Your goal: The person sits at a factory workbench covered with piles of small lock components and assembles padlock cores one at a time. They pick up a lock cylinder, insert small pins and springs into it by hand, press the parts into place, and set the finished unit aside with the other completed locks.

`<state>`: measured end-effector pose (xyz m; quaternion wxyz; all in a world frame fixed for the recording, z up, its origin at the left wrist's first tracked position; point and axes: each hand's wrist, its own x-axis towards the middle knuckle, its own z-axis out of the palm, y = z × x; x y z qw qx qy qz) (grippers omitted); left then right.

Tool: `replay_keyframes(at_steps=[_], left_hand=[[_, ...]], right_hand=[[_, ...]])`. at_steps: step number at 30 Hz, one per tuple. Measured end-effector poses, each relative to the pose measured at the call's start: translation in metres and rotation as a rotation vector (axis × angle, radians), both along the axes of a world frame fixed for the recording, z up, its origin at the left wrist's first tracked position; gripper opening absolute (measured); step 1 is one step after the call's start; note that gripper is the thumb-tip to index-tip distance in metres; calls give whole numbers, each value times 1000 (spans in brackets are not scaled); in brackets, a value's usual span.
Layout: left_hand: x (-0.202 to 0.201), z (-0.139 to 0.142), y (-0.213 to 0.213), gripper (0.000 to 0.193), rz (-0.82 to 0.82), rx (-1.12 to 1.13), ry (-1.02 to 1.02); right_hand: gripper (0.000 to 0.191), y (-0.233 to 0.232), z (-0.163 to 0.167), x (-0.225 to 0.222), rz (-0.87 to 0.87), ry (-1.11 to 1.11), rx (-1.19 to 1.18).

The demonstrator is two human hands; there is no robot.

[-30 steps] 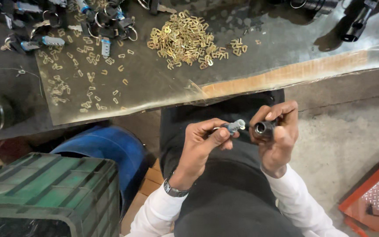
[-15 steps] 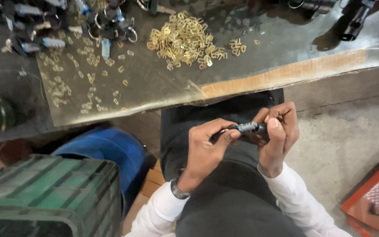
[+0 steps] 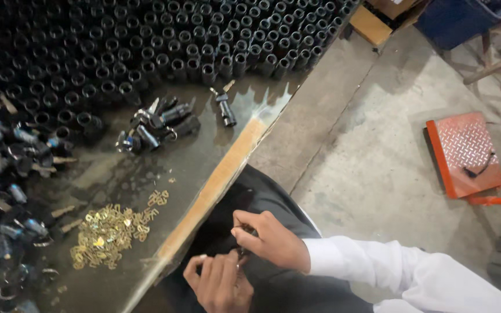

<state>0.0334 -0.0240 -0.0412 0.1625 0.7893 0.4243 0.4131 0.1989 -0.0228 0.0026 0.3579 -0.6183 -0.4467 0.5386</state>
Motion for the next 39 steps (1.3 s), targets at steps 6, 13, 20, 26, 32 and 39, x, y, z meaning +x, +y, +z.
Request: replay_keyframes(at_steps=[6, 13, 20, 26, 32, 39], left_hand=[[2, -6, 6, 19, -71, -207, -116], [-12, -9, 0, 17, 39, -590, -259], [-40, -48, 1, 14, 57, -505, -229], [-25, -44, 52, 25, -59, -35, -152], [7, 33, 69, 27, -108, -35, -41], [31, 24, 51, 21, -126, -233, -232]], right_hand=[[22, 7, 2, 12, 9, 17, 0], [22, 10, 26, 13, 88, -28, 168], [40, 19, 34, 22, 266, -101, 323], [46, 11, 41, 27, -16, 184, 258], [43, -2, 41, 36, -199, 152, 269], [34, -16, 47, 51, -71, -45, 271]])
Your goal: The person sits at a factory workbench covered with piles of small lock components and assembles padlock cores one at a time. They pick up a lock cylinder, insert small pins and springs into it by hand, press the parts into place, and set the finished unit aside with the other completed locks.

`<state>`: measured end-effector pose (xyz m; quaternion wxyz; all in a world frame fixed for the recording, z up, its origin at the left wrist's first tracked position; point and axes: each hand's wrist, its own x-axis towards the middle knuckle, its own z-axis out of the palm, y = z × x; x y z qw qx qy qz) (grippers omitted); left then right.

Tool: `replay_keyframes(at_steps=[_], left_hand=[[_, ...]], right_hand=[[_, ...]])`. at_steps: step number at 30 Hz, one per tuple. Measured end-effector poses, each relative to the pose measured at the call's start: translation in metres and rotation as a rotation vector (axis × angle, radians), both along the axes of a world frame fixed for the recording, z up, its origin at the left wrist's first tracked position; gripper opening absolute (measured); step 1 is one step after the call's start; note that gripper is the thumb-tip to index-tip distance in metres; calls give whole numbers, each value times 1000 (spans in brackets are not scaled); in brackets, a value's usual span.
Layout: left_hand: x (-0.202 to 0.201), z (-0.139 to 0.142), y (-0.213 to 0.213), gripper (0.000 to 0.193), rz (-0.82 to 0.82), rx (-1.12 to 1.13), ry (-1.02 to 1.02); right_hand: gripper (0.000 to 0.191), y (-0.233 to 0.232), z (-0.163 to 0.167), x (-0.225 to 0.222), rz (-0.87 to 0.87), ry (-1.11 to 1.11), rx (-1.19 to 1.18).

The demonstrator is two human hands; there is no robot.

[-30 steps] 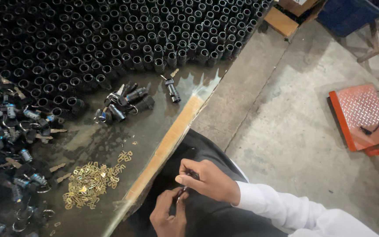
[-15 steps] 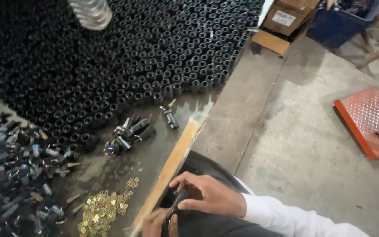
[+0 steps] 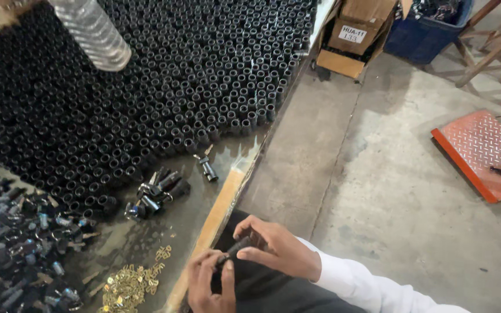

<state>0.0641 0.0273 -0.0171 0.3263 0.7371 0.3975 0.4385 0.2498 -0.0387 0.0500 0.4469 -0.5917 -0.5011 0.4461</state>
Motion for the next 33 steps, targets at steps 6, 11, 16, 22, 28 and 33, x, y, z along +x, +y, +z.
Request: replay_keyframes(at_steps=[6, 11, 16, 22, 28, 33], left_hand=[[13, -64, -2, 9, -208, 269, -212], [13, -86, -23, 18, -239, -456, -432], [24, -75, -18, 17, -135, -142, -247], [29, -60, -16, 16, -47, -20, -199], [12, -72, -15, 15, 78, 634, -11], [11, -76, -4, 15, 91, 547, -15]], right_hand=[[25, 2, 3, -5, 89, -41, 77], [18, 1, -12, -11, 134, -113, 35], [19, -1, -28, -12, 116, -82, -31], [19, 7, -52, -16, -13, 10, 19], [20, -1, -67, -19, -18, 62, -64], [19, 7, -62, -26, -1, 45, -29]])
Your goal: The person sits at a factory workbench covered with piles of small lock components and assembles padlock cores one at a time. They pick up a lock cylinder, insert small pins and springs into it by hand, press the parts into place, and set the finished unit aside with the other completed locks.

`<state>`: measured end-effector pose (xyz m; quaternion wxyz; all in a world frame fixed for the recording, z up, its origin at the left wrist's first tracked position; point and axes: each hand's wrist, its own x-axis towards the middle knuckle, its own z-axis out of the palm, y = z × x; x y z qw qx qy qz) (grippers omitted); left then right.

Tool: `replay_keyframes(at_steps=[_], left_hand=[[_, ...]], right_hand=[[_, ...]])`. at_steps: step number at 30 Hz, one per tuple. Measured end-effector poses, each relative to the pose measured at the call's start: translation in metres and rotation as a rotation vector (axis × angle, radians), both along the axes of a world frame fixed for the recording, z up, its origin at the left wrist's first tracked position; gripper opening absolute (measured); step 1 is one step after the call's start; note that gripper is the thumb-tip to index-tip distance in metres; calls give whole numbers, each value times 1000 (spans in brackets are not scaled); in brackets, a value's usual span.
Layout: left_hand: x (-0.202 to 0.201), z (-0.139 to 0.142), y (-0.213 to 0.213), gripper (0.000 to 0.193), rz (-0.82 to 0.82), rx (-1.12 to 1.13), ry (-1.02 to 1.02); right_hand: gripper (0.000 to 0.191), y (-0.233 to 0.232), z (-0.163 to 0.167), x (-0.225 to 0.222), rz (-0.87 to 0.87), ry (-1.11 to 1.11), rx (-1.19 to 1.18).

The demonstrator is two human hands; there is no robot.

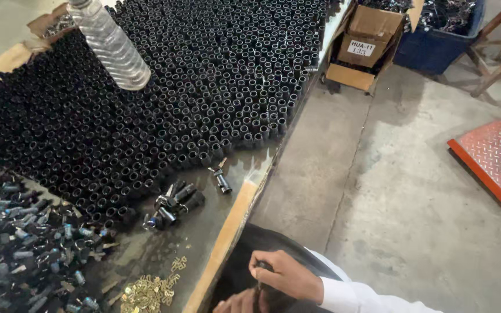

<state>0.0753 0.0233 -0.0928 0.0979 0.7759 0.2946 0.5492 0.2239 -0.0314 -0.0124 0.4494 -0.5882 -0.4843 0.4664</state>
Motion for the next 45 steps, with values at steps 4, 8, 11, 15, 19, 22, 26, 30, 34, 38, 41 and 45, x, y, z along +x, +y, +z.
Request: replay_keyframes(at_steps=[4, 8, 11, 15, 19, 22, 26, 30, 34, 38, 41, 45], left_hand=[[-8, -8, 1, 13, -17, 104, 83], [-17, -18, -15, 10, -171, -540, -22], [-17, -16, -11, 11, -245, -469, 35], [-12, -7, -9, 7, -249, -721, -14], [-13, -6, -9, 5, -295, -748, -6], [-18, -13, -10, 6, -291, -798, 2], [-19, -21, -11, 10, -383, -1313, -262], [-17, -20, -16, 10, -274, -1250, -141], [-16, -8, -23, 8, -198, -1005, -17], [-15, -2, -22, 13, -180, -1102, 53], [-13, 0, -25, 27, -230, -1137, -11], [-14, -1, -33, 40, -108, -1185, 135]], right_hand=[[18, 3, 0, -3, -10, 67, -64], [19, 3, -5, -1, -23, 145, -112], [18, 6, -8, 2, -26, 154, -55], [18, 7, -7, 6, -43, 156, -92], [18, 7, -3, 6, -51, 112, -81], [19, 8, 2, 5, -54, 61, -105], [22, 9, 8, 3, -64, 102, -100], [23, 8, 13, 4, -69, 38, -145], [24, 6, 12, 5, -72, 72, -65], [25, 1, 8, 7, -65, 40, -128], [24, -2, 4, 9, -46, -15, -144], [22, -4, 1, 11, -17, -23, -135]])
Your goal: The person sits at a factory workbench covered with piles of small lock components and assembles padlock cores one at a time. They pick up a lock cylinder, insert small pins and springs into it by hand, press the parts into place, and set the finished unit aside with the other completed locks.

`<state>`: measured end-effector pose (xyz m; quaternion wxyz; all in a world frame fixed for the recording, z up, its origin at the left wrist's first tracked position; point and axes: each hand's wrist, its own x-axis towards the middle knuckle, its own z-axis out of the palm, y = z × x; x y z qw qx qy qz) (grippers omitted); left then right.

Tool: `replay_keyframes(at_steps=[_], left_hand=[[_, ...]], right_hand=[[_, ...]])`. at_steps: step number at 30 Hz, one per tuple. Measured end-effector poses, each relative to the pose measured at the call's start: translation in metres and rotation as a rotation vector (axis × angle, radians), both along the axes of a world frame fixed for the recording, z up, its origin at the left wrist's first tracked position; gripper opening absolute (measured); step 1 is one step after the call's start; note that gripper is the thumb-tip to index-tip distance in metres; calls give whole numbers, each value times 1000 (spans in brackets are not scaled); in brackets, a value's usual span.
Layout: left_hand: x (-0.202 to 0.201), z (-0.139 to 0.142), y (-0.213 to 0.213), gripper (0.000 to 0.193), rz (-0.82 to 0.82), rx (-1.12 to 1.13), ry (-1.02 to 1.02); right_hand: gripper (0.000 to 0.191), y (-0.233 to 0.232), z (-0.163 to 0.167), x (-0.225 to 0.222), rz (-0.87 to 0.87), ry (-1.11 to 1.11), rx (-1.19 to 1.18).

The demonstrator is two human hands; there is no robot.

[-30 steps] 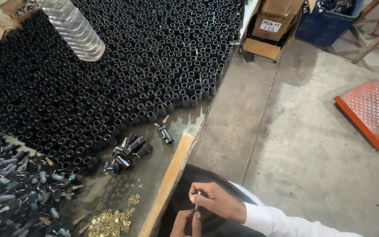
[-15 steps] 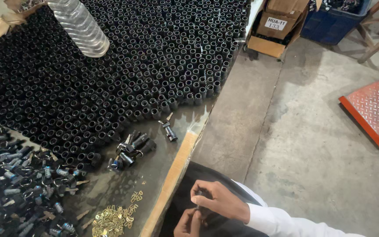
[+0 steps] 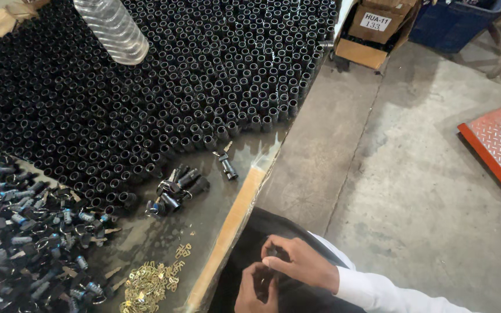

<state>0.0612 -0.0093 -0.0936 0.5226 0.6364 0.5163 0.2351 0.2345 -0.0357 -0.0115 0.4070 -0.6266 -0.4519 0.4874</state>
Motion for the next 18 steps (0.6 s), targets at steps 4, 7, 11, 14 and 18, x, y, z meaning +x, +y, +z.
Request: replay_keyframes(at_steps=[4, 7, 11, 14, 18], left_hand=[[-3, -5, 1, 36, -114, 481, 88], [-4, -10, 4, 48, -88, 614, -10], [0, -10, 4, 41, -49, 600, -53], [0, -2, 4, 44, -56, 646, 25], [0, 8, 6, 50, -79, 737, 85]], right_hand=[[21, -1, 1, -1, -23, 83, 2], [22, -2, 0, -1, -93, 198, -174], [20, -2, -9, -1, -152, 286, -246], [21, -1, -21, -1, -154, 240, -173], [22, -1, -33, -2, -175, 252, -145]])
